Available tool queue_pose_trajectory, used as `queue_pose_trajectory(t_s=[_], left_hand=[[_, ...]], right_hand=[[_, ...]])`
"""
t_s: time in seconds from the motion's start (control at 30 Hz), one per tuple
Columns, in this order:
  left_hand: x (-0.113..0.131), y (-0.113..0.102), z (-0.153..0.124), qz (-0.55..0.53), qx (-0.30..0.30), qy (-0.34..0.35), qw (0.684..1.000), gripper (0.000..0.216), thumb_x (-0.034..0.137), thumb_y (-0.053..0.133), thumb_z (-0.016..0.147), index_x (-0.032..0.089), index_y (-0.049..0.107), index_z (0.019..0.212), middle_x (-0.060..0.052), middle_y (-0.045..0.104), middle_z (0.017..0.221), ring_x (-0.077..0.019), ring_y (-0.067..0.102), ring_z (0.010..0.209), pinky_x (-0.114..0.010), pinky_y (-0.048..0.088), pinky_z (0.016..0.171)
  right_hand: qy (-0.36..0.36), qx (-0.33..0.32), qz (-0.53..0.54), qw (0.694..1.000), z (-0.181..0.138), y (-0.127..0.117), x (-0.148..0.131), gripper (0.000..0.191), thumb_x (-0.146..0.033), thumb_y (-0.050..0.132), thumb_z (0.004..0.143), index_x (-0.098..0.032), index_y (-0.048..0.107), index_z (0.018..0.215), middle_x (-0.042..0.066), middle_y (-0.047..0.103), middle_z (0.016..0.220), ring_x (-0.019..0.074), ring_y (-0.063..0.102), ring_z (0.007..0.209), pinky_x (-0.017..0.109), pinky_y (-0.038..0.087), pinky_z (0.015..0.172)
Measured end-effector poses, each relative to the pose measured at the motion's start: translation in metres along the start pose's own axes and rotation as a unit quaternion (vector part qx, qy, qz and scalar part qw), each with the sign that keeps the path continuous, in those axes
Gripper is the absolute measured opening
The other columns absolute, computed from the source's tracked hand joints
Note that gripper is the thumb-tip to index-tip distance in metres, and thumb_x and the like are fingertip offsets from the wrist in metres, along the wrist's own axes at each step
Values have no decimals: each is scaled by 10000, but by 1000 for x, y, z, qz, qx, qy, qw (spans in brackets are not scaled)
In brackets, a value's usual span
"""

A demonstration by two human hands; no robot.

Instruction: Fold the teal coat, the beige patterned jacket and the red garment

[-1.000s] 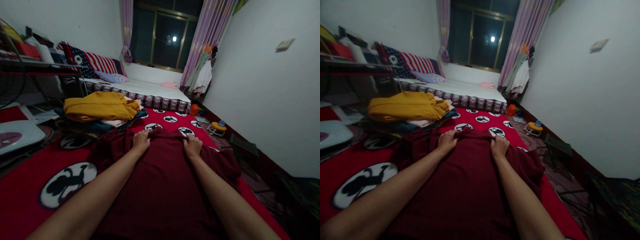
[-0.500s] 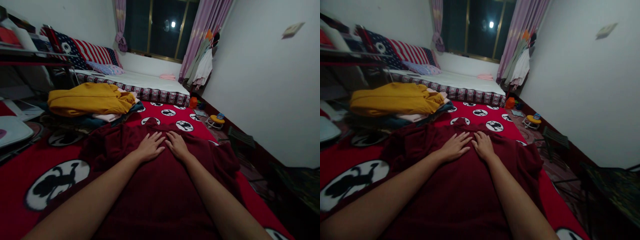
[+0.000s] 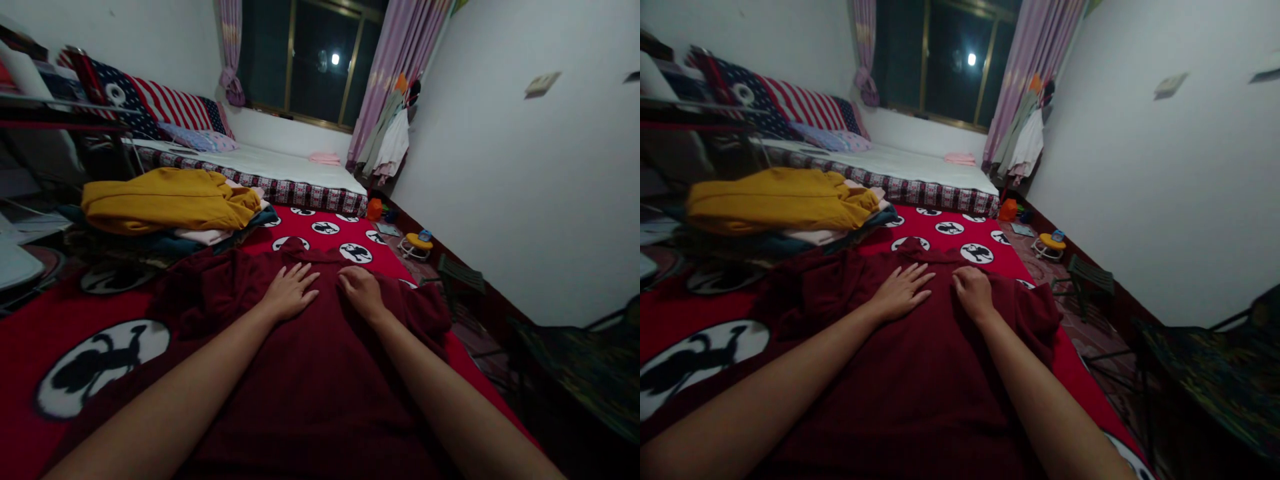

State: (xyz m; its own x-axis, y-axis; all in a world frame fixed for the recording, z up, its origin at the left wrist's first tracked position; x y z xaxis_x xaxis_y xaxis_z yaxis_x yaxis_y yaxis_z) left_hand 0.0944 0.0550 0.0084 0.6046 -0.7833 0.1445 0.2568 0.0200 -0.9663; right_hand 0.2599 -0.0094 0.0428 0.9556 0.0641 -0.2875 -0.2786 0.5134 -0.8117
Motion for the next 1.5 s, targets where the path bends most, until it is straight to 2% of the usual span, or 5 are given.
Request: queue_pose_trajectory(t_s=[0.43,0.8,1.17,1.3,1.5], left_hand=[[-1,0,2,-31,1,1,1000,553,551,328,946,321,381,1446,-29,262,1566,-264,219,1444,-557,178,1145],[-8,-4,0,-46,33,-50,997,505,393,340,970,206,400,1435,-70,287,1557,-227,258,1431,-447,220,1166],[-8,-35,-64,-7,-109,-54,993,638,445,427,936,77,356,1453,-187,242,1548,-287,221,1439,-399,245,1156],[-12,-75,-114,-102,-143,36,984,479,371,598,825,189,606,1269,-106,540,1383,-256,526,1256,-299,420,1018],[-104,-136,-157,-138,200,-199,950,303,376,489,865,177,715,896,-50,739,884,-191,679,816,-271,499,762]], right_hand=[[192,-59,-261,944,9,-22,83,263,-371,538,858,-193,712,941,108,706,956,248,643,903,328,422,737],[30,-85,-100,991,8,39,-58,446,-185,398,903,-141,479,1339,131,497,1413,241,439,1310,464,302,1082],[60,-111,-9,992,-4,62,-50,425,-278,431,927,-187,515,1334,96,414,1486,242,328,1399,526,260,1127],[50,-93,18,994,-4,63,-48,397,-293,473,905,-201,561,1280,113,454,1456,263,369,1375,550,287,1103],[38,-53,64,996,-5,62,-43,347,-300,509,863,-204,637,1170,113,528,1388,260,456,1307,527,326,1079]])
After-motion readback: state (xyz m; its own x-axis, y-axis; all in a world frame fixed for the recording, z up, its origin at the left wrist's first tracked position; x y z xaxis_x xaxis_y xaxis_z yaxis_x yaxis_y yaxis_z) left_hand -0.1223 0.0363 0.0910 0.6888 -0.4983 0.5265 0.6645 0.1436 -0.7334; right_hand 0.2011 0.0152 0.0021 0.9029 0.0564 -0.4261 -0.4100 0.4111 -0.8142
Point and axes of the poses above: each hand's wrist, its own z-axis towards the middle knuckle, its own y-axis out of the palm, x = y × z, the point moved 5 cm from there along z, towards the middle knuckle
